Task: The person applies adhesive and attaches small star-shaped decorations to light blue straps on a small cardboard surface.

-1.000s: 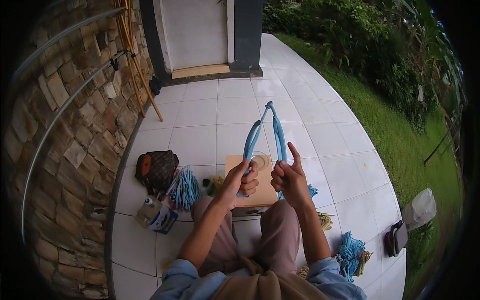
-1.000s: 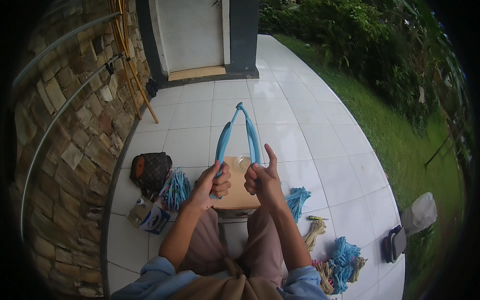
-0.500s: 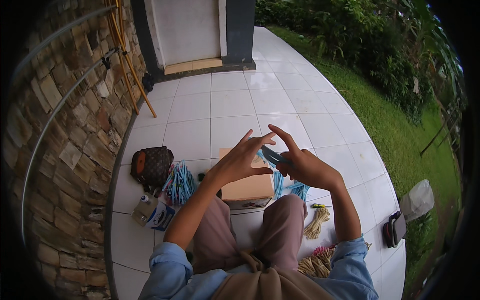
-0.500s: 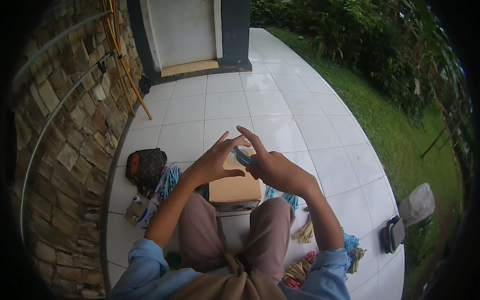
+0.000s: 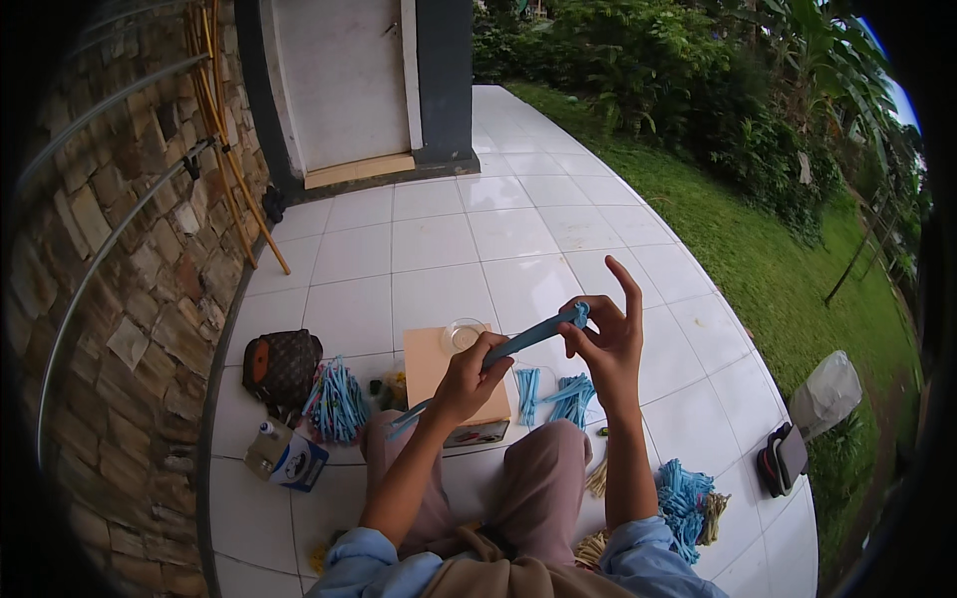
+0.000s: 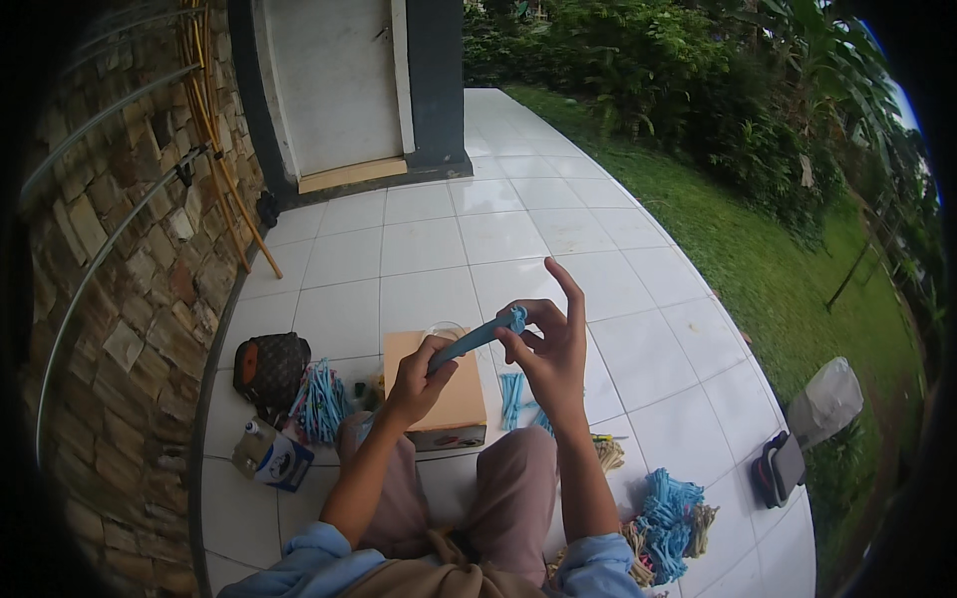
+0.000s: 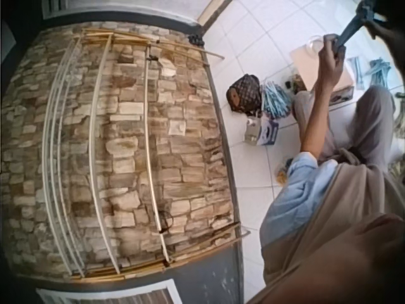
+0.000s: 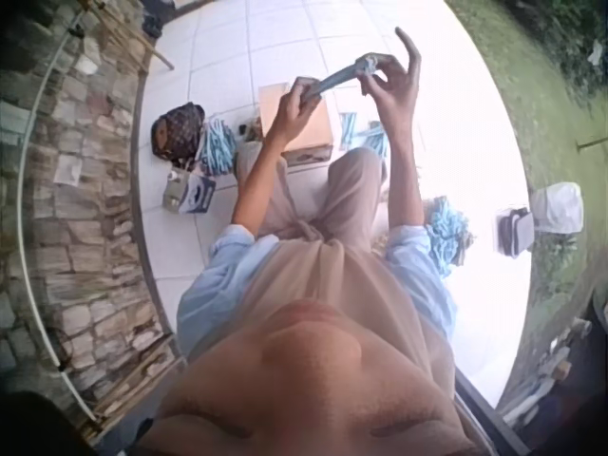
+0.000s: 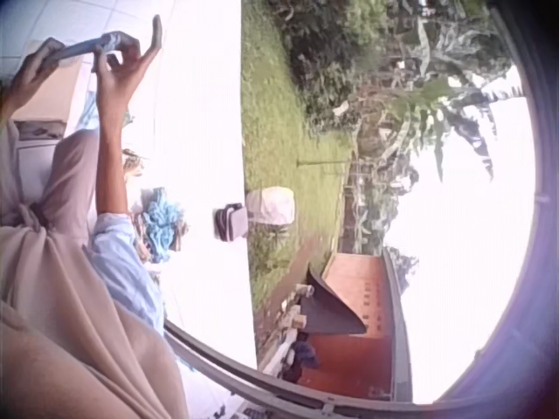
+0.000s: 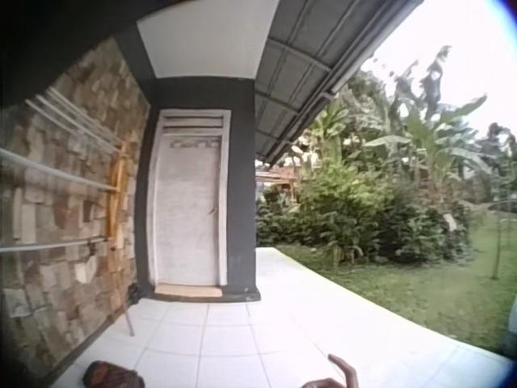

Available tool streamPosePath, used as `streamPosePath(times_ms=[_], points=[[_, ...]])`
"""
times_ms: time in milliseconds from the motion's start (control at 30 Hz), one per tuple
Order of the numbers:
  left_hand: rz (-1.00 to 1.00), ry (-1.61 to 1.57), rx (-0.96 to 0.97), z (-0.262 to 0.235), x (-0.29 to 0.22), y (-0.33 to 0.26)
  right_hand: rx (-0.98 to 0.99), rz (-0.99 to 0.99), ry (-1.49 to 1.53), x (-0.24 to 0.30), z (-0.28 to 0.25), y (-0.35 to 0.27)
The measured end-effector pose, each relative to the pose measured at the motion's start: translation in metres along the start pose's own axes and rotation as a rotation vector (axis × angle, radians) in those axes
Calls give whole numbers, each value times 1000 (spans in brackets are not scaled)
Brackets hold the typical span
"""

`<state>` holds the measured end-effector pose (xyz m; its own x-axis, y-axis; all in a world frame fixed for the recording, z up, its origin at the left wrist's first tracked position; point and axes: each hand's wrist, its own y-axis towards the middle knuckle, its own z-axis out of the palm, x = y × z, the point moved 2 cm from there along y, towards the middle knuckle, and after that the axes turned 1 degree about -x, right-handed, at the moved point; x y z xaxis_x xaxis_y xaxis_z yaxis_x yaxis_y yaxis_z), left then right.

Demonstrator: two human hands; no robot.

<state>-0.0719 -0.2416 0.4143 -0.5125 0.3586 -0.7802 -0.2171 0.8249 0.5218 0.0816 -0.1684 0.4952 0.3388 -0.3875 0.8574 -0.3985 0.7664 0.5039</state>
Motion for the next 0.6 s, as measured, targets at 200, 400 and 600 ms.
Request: streamPosePath(times_ms=[200, 400, 600], points=[[-7, -116, -100, -3, 30, -9, 22, -58, 30, -10, 5, 11], [-43, -493, -329, 22, 35, -10, 187, 142, 257, -79, 44, -4], [-253, -361, -566, 50, 37, -22, 174, 284, 157, -120, 64, -38]])
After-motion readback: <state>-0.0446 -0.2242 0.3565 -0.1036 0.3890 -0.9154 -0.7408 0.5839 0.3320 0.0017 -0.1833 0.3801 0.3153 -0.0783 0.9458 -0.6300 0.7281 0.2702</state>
